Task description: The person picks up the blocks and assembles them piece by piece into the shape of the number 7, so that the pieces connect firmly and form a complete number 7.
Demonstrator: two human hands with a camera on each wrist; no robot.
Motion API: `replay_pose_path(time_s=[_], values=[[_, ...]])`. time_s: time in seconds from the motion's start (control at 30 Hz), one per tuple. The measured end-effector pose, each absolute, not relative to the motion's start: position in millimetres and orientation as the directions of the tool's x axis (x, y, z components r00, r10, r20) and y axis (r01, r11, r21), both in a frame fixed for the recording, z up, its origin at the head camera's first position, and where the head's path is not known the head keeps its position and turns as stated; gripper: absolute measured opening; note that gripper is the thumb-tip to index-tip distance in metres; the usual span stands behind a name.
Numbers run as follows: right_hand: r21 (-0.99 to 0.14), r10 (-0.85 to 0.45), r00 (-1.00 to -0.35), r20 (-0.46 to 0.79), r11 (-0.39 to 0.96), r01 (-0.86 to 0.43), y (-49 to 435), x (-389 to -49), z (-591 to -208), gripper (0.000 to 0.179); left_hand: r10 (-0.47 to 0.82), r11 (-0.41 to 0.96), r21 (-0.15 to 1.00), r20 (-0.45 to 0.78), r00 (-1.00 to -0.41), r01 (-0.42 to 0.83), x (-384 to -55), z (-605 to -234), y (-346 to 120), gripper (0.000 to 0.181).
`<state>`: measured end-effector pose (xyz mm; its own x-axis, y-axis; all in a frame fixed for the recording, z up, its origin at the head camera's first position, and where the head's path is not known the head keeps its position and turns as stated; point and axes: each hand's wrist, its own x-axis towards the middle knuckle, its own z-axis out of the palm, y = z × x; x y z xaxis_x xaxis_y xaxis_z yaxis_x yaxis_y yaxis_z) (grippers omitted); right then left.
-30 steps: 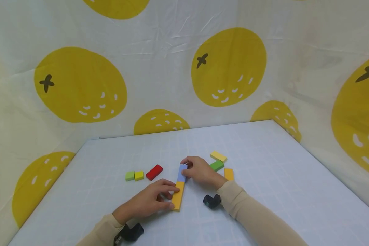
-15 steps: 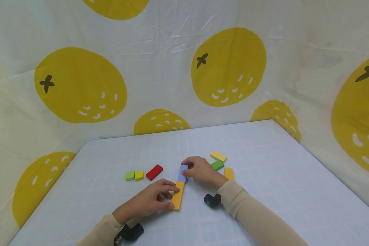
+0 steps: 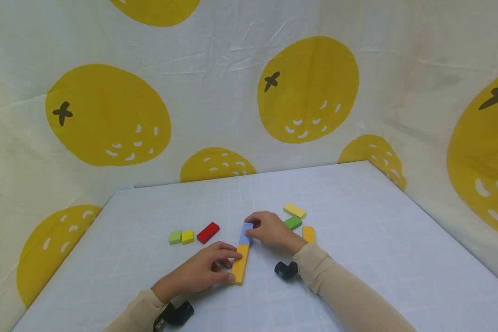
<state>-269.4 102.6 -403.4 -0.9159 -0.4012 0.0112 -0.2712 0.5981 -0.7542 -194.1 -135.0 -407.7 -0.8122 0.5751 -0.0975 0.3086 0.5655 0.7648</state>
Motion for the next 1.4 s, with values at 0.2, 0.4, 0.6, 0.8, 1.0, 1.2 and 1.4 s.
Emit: replay_pose_path(time_s=[0.2, 0.4, 0.6, 0.8, 1.0, 1.2, 1.4], values=[[-0.75, -0.403, -0.915, 0.006, 0.603, -0.271, 102.9, -268.6, -401.8, 0.033, 0.572, 0.568, 0.765, -0.101, -0.814, 0.304, -193.8, -407.3, -134.5, 0.04], [-0.749, -0.408, -0.913, 0.011, 0.602, -0.278, 103.2, -269.7, -402.0, 0.033, 0.572, 0.567, 0.765, -0.099, -0.814, 0.306, -192.8, -405.5, -133.9, 0.041], [-0.74, -0.415, -0.91, 0.002, 0.611, -0.28, 103.4, -270.4, -402.3, 0.035, 0.567, 0.572, 0.763, -0.101, -0.818, 0.302, -191.7, -404.9, -133.2, 0.04], [-0.738, -0.409, -0.912, -0.013, 0.62, -0.268, 103.1, -270.4, -402.6, 0.037, 0.564, 0.573, 0.761, -0.095, -0.82, 0.306, -191.2, -404.4, -133.2, 0.04], [-0.742, -0.404, -0.915, -0.011, 0.616, -0.263, 102.9, -268.7, -402.3, 0.037, 0.556, 0.575, 0.763, -0.1, -0.825, 0.295, -190.7, -404.2, -132.6, 0.039], [-0.739, -0.403, -0.915, -0.017, 0.622, -0.26, 102.6, -267.7, -403.3, 0.033, 0.556, 0.579, 0.761, -0.108, -0.824, 0.292, -190.4, -405.1, -131.6, 0.04], [-0.72, -0.411, -0.912, -0.009, 0.636, -0.279, 102.5, -266.0, -402.2, 0.032, 0.556, 0.577, 0.76, -0.099, -0.825, 0.298, -190.8, -405.7, -131.3, 0.042]])
